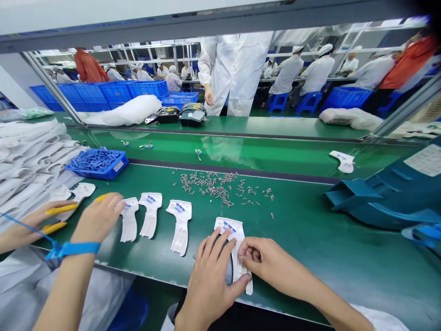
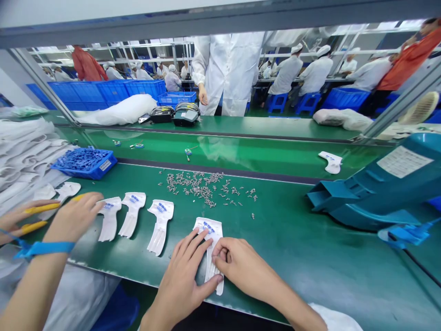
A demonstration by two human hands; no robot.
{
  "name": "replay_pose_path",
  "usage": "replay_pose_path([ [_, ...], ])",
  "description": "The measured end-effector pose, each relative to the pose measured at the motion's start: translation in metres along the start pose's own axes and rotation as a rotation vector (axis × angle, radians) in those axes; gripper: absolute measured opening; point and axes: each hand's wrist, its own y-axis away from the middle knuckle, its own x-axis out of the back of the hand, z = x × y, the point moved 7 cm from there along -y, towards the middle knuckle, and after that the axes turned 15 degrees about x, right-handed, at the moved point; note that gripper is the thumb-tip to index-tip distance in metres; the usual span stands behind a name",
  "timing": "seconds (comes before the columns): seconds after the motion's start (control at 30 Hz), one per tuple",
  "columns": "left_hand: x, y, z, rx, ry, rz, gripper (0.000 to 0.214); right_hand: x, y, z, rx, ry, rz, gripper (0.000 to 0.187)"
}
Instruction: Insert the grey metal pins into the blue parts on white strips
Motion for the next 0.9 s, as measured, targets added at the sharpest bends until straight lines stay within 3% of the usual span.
replay_pose_path([
  [0.3, 0.000, 0.000, 0.002, -0.002, 0.009, -0.001, 0.061, 0.000, 0.001, 0.004, 0.015, 0.071, 0.028, 0.004],
  [0.4, 0.000, -0.001, 0.001, 0.005, 0.002, -0.015, 0.061, 0.000, 0.001, 0.008, 0.002, 0.111, 0.040, 0.009],
  [0.57, -0.001, -0.002, -0.001, 0.007, -0.005, -0.005, 0.062, 0.007, -0.001, 0.008, 0.022, 0.099, -0.026, 0.008],
  [0.67, -0.001, -0.003, -0.003, 0.001, -0.007, 0.017, 0.060, 0.048, -0.009, 0.024, 0.079, 0.133, 0.052, 0.018],
  [0.77, -0.002, -0.002, -0.004, 0.000, -0.013, 0.016, 0.060, 0.122, -0.023, 0.056, 0.091, 0.494, 0.328, 0.026],
  [0.83, -0.003, -0.001, -0.005, 0.005, -0.021, 0.012, 0.061, 0.154, -0.037, 0.083, 0.066, 0.573, 0.361, 0.033],
  [0.9, -0.003, -0.001, -0.006, 0.006, -0.028, 0.013, 0.062, 0.171, -0.051, 0.102, 0.069, 0.598, 0.332, 0.032],
])
